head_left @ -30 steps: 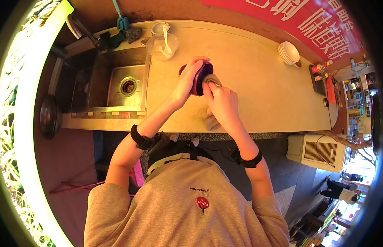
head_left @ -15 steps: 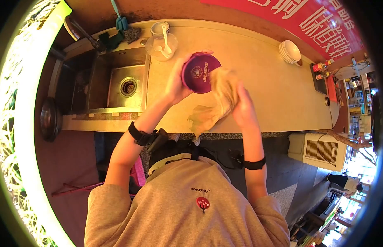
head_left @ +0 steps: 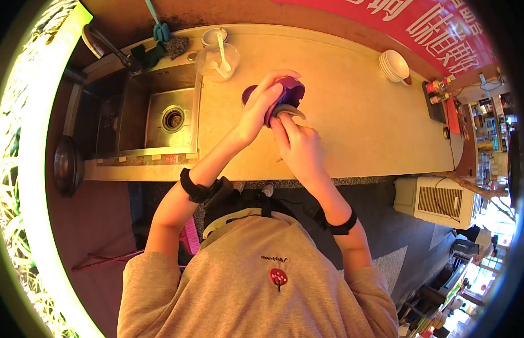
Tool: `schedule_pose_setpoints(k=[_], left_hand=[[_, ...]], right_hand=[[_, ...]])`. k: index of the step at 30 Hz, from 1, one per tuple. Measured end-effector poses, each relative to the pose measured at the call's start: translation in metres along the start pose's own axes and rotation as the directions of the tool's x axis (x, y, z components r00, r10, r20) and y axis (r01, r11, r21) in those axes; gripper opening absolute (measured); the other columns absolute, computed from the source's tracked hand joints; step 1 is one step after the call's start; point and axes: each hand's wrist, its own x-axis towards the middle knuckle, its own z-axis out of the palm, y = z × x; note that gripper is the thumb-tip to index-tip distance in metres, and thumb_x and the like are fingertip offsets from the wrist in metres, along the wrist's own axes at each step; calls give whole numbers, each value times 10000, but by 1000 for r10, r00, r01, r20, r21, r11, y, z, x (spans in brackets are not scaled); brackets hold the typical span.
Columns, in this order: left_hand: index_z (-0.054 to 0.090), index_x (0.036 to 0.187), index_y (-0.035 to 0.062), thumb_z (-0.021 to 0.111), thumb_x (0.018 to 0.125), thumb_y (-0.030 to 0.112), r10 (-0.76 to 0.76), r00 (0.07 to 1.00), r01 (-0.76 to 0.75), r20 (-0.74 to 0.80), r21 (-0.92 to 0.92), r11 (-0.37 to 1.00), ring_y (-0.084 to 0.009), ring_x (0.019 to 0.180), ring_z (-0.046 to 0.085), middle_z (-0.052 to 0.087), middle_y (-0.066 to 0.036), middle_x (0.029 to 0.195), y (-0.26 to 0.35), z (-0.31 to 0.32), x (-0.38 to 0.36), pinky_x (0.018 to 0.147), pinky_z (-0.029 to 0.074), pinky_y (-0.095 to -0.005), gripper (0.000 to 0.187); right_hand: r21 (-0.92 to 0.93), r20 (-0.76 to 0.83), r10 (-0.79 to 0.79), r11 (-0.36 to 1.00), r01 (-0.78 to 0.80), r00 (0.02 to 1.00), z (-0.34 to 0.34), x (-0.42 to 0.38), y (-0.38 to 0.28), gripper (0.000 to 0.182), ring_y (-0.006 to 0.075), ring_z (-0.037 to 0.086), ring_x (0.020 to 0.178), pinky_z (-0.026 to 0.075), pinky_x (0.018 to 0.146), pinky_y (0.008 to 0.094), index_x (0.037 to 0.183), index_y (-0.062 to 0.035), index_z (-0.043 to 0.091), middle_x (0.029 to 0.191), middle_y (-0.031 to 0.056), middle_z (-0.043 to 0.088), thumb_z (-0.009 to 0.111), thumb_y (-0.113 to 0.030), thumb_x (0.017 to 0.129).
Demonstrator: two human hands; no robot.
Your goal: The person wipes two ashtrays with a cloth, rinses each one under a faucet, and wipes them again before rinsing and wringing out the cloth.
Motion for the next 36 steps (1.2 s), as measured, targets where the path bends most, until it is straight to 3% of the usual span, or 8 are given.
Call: schedule_pose_setpoints(k=[4,7,12,15,19,21,24,36], left_hand=[[452,1157,56,332,912,317,-115,993,106,-23,-240,965,-162,902,551,546,-90,1006,-7,1,2,807,443,-281,378],[453,1156,70,328,912,355,-194,981,192,17,-265,945,-155,936,539,544,-76,1031,-6,-5,4,828,438,-286,395],[440,1199,87,300,920,384,-253,966,243,-49,-145,959,-165,996,539,549,-66,1097,-14,-13,-10,843,440,-300,431],[436,1206,87,307,919,391,-243,968,224,-69,-206,953,-169,1012,537,540,-70,1120,-13,-18,-11,834,457,-321,437],[411,1226,81,314,914,417,-340,938,259,-72,-506,823,-218,1030,534,511,-117,1174,5,-29,-10,828,472,-398,469],[392,1242,88,310,907,449,-317,945,286,73,-655,700,-349,1042,510,472,-213,1191,14,-28,-13,807,466,-477,499],[386,1246,94,302,903,470,-291,943,314,162,-725,613,-424,1043,490,457,-261,1183,13,-29,-14,770,468,-495,515],[419,1230,89,346,867,506,-319,900,422,296,-773,473,-387,1073,486,468,-185,1210,6,-28,-15,822,457,-512,558]], right_hand=[[732,126,71,666,-141,989,8,15,18,285,61,530,644,414,560,284,954,8,523,618,133,499,472,-267,905],[711,-46,78,702,-22,996,19,20,22,276,100,556,653,414,573,293,981,-2,527,668,172,515,462,-261,910],[121,-65,82,990,-73,995,7,15,21,226,368,543,516,418,464,427,976,-56,522,528,171,528,495,-255,871],[24,-66,73,997,-72,995,21,11,33,238,270,545,452,410,448,362,986,-47,533,497,153,490,485,-257,885],[592,-41,171,798,-114,984,5,11,50,254,75,461,570,379,527,233,970,-14,541,600,29,478,450,-244,915],[768,-129,286,635,-86,950,-11,11,41,260,25,395,657,343,571,184,946,8,542,682,-21,454,439,-230,924],[845,-142,371,529,-83,918,-16,11,49,248,19,376,692,330,599,172,907,19,535,756,-57,456,445,-211,923],[605,-104,108,796,-23,989,-17,14,34,203,52,361,511,297,457,229,776,6,559,573,17,505,517,-165,876]])
